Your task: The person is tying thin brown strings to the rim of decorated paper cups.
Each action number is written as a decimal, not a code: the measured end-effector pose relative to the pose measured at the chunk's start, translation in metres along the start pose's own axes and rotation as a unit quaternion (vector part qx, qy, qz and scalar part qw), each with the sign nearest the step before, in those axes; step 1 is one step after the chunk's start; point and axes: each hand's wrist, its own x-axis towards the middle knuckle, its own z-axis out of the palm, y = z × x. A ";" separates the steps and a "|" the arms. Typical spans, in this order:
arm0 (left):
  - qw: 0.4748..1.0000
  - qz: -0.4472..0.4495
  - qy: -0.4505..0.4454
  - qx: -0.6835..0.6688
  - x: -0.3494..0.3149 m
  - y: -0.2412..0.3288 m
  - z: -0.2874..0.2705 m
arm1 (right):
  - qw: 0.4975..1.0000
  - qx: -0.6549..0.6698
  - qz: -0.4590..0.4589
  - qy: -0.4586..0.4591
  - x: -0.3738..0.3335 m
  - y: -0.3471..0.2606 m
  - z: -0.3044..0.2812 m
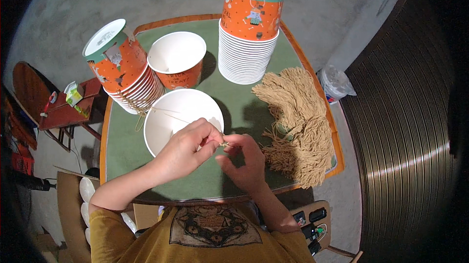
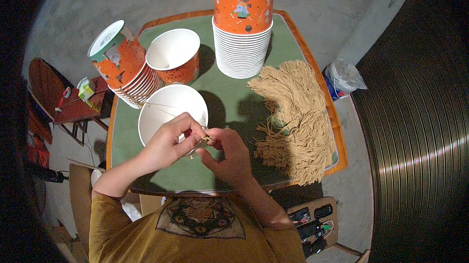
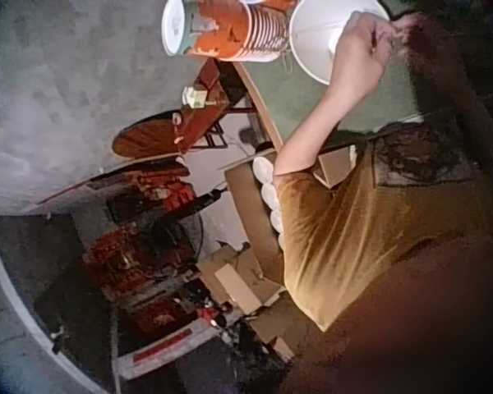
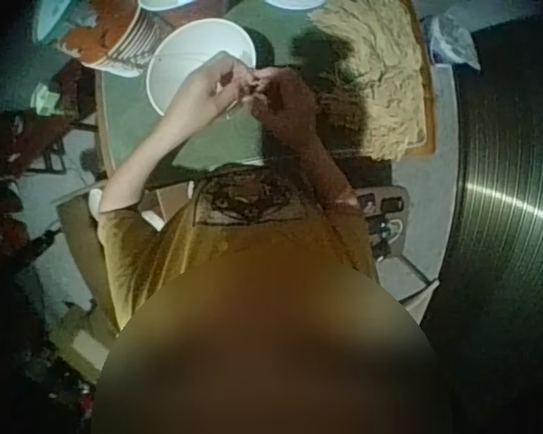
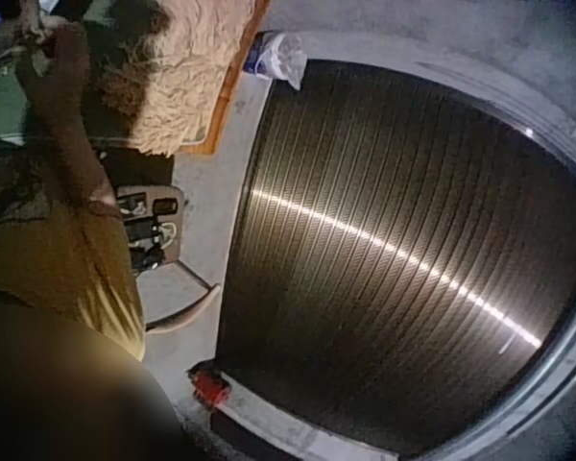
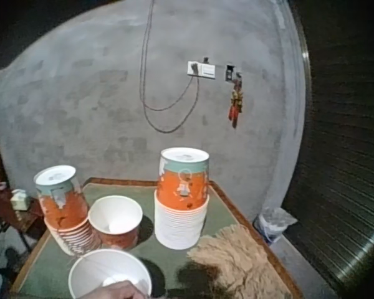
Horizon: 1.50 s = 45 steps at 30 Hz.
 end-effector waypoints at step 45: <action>0.934 0.194 0.064 0.292 -0.025 -0.002 -0.007 | 0.988 -0.133 -0.075 -0.035 -0.026 0.004 0.010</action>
